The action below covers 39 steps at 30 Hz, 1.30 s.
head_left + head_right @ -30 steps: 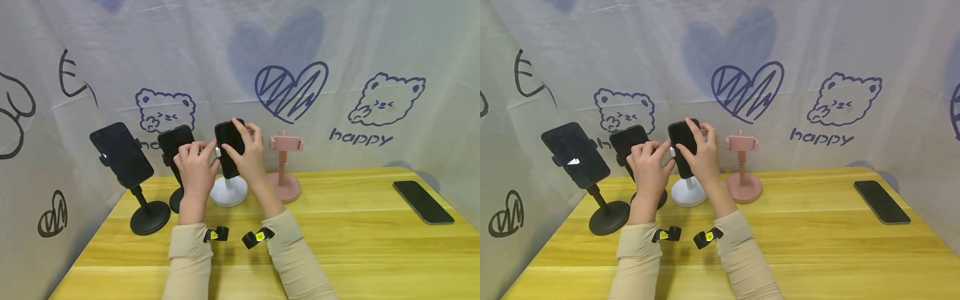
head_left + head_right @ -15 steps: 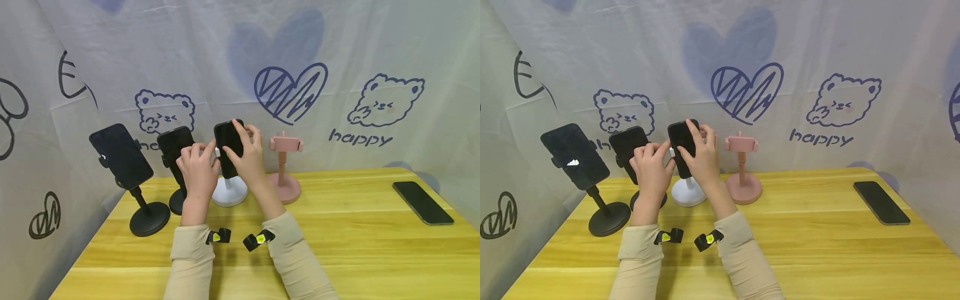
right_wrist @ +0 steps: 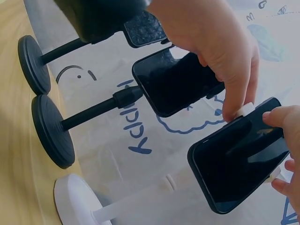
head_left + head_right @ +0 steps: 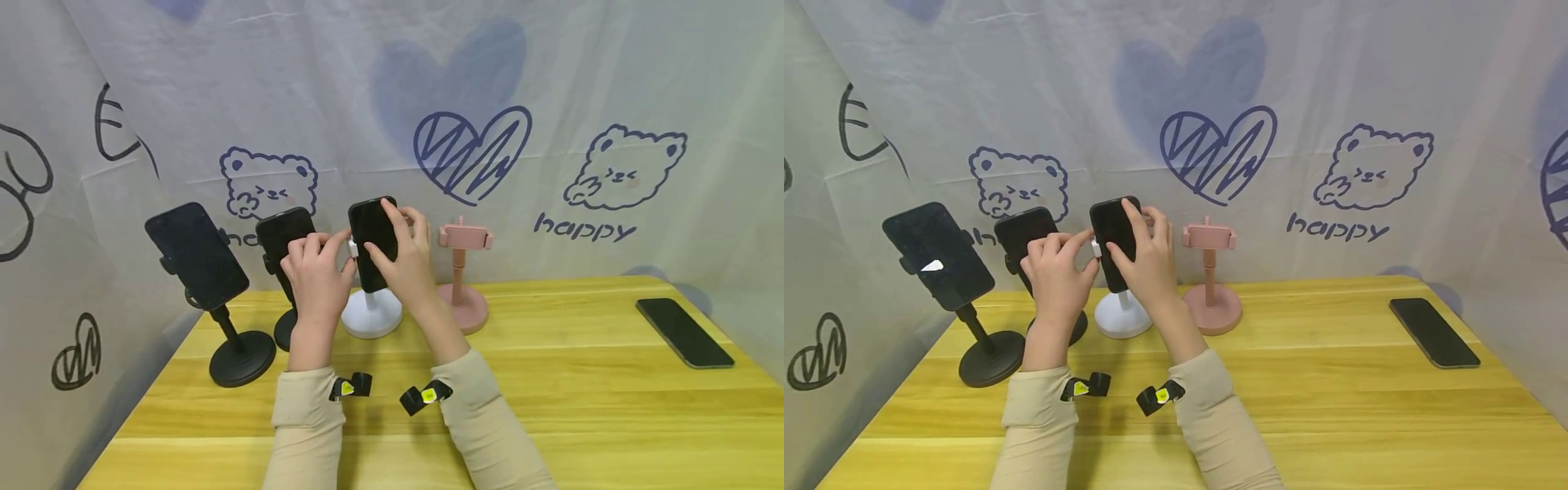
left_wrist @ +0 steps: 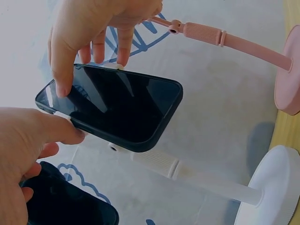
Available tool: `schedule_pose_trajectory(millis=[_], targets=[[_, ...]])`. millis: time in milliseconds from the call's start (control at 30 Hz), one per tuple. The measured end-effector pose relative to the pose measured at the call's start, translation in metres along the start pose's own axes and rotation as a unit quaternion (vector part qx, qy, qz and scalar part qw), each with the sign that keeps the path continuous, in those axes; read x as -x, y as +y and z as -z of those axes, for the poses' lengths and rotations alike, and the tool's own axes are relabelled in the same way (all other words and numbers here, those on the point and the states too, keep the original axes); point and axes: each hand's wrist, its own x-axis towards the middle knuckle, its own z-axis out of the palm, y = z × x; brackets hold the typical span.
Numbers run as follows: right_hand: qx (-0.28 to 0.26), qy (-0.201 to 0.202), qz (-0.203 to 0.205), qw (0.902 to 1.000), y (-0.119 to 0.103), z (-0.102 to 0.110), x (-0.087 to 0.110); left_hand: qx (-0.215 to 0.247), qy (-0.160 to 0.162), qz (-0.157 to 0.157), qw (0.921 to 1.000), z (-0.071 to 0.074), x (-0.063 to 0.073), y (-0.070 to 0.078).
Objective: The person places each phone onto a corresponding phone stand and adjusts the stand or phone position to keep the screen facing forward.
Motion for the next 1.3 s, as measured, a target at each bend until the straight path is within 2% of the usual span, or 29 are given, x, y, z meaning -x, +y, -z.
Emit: schedule_pose_trajectory(millis=[333,633,1067,1300], targets=[[0.021,0.013,0.025,0.9994,-0.005,0.007,-0.003,0.003,-0.032,-0.007,0.9995,0.012,-0.003,0.0],[0.023,0.022,0.035,0.9989,-0.008,0.015,-0.007,0.012,-0.056,0.002,0.9983,0.024,-0.006,0.003],[0.017,0.075,0.055,0.9956,-0.011,0.035,-0.015,0.035,-0.036,-0.022,0.9985,0.029,-0.01,0.007],[0.032,0.065,0.066,0.9951,-0.007,0.047,-0.013,0.049,-0.024,-0.036,0.9979,0.033,-0.011,0.012]])
